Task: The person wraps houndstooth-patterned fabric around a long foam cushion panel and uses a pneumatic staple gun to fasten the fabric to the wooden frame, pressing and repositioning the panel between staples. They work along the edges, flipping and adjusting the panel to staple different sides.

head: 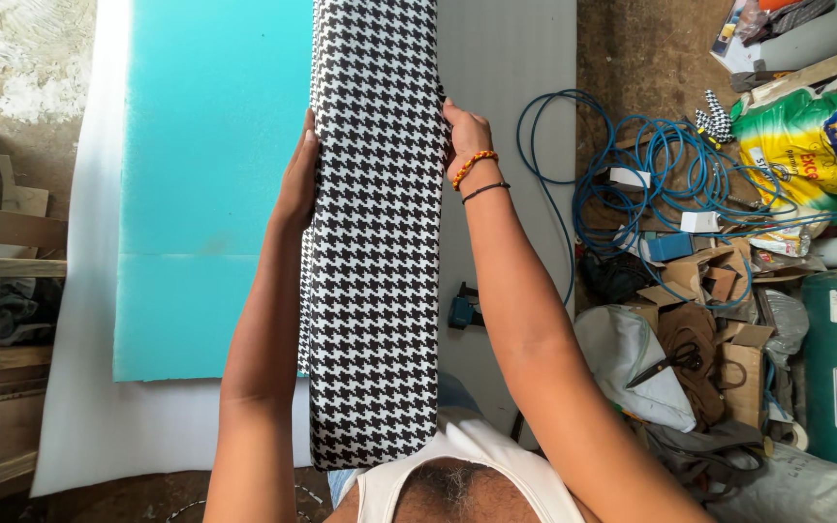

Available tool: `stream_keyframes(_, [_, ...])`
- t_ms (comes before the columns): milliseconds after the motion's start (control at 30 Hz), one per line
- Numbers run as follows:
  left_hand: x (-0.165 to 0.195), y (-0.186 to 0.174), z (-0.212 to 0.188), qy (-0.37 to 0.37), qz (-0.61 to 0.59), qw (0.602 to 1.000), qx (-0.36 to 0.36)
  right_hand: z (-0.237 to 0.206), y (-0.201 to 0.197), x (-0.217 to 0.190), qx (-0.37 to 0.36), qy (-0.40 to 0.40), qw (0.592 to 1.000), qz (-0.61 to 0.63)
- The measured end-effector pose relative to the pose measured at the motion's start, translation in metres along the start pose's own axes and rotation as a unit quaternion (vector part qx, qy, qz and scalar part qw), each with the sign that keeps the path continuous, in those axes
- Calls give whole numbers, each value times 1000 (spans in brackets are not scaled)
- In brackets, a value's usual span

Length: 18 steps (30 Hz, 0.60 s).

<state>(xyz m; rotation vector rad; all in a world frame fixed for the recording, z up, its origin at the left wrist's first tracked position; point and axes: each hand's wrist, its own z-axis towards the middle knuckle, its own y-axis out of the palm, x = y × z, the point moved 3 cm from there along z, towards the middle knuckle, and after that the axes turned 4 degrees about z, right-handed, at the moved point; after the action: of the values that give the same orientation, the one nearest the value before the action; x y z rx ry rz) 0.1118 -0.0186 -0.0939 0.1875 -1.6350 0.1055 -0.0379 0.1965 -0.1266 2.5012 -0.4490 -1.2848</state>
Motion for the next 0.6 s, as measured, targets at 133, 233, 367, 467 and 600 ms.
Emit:
stream_keyframes(133, [-2,0,6,-17,16,1000,4,4,-2,0,69,-174,950,-248])
stream_keyframes(233, [3,1,13,-21,-4,1000,5,4,2,5,94,-229,917,-312])
stream_keyframes(367, [23,2,27,19,-19,1000,-7,9,7,12,105,-198,927,-302])
stream_keyframes(467, [34,4,39,21,1,1000,-8,14,6,15,71,-203,946,-243])
stream_keyframes(600, [40,7,53,47,-5,998,-31,21,2,19,55,-210,941,-259])
